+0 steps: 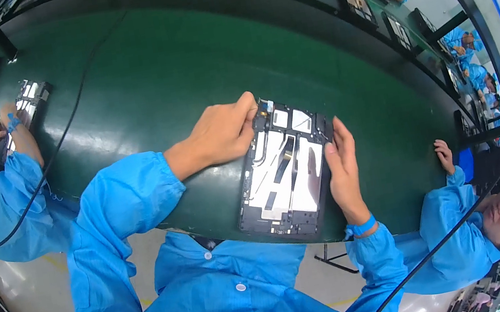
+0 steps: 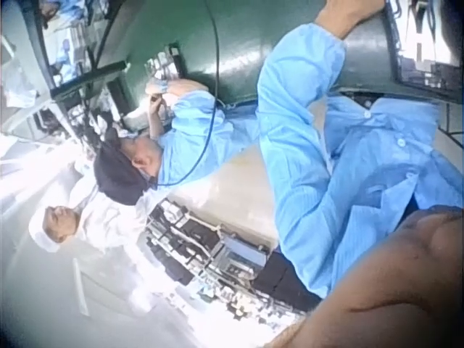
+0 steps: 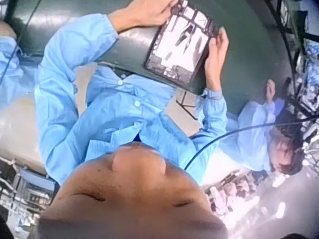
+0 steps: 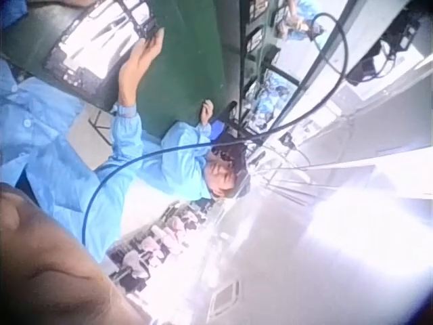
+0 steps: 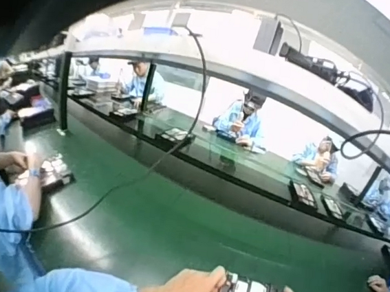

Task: The person assembles electronic devices on an assembly line by taking a chassis from the conveyor, connecting and pressing internal cables and components into place by hand, and setting the unit onto the upper conveyor rack.

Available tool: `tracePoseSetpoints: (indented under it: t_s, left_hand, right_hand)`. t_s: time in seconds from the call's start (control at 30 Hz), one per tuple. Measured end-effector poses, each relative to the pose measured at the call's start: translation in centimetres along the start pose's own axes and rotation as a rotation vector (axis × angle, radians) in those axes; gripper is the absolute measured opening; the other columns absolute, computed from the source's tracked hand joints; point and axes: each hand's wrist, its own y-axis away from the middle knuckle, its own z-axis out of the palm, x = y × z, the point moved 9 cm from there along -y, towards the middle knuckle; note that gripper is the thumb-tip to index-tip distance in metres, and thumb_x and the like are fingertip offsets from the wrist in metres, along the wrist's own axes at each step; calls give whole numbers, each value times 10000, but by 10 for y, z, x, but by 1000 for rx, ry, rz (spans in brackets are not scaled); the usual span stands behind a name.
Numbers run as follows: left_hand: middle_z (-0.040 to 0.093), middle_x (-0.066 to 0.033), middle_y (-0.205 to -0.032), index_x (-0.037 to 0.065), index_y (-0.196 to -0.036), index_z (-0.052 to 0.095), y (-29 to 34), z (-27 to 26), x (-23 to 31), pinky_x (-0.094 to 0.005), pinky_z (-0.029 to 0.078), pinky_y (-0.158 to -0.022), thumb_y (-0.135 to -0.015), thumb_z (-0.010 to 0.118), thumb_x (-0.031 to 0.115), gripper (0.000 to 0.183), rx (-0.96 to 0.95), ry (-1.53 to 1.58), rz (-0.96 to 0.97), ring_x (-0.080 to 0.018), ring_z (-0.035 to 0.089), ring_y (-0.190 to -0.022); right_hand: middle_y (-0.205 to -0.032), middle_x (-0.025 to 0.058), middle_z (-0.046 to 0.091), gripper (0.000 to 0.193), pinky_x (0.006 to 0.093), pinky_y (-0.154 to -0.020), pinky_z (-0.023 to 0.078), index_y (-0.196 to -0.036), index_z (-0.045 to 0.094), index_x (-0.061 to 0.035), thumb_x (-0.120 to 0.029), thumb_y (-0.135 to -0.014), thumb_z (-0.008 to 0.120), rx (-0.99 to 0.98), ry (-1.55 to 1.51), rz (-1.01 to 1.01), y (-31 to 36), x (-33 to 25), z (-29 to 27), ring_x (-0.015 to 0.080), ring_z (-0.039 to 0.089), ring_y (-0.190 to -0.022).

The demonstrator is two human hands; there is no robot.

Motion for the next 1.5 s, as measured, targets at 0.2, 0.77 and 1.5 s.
tracePoseSetpoints:
  t_s: [0.2, 0.77, 1.5]
  left_hand:
    - [600, -186, -723, 64, -934, 493, 9, -3, 8, -577, 433, -616, -839, 616, 21, 161, 9, 28, 113, -490, 621, -705]
    - [671, -57, -928, 87, -859, 707, 20, -31, 34, -413, 483, -718, -656, 710, 51, 206, -83, -17, 474, -284, 642, -856]
    - [771, -70, -905, 46, -823, 807, 24, -37, 44, -530, 595, -1042, -624, 713, 104, 228, -46, -102, 606, -272, 765, -962]
  right_hand:
    - [-1731, 291, 350, 634, 475, -1331, 294, -1677, 423, -22, -207, -1100, 609, -68, 414, -167, -11, -41, 42, 412, 318, -1648]
    - [-1406, 150, 664, 129, 566, -1193, 421, -964, 707, -72, -76, -888, 811, -361, 511, -457, -60, -79, 79, 447, 514, -1443]
    - [-854, 58, 629, 184, 433, -833, 475, -961, 756, -74, -31, -835, 884, -155, 594, -591, -34, -89, 73, 292, 593, -876]
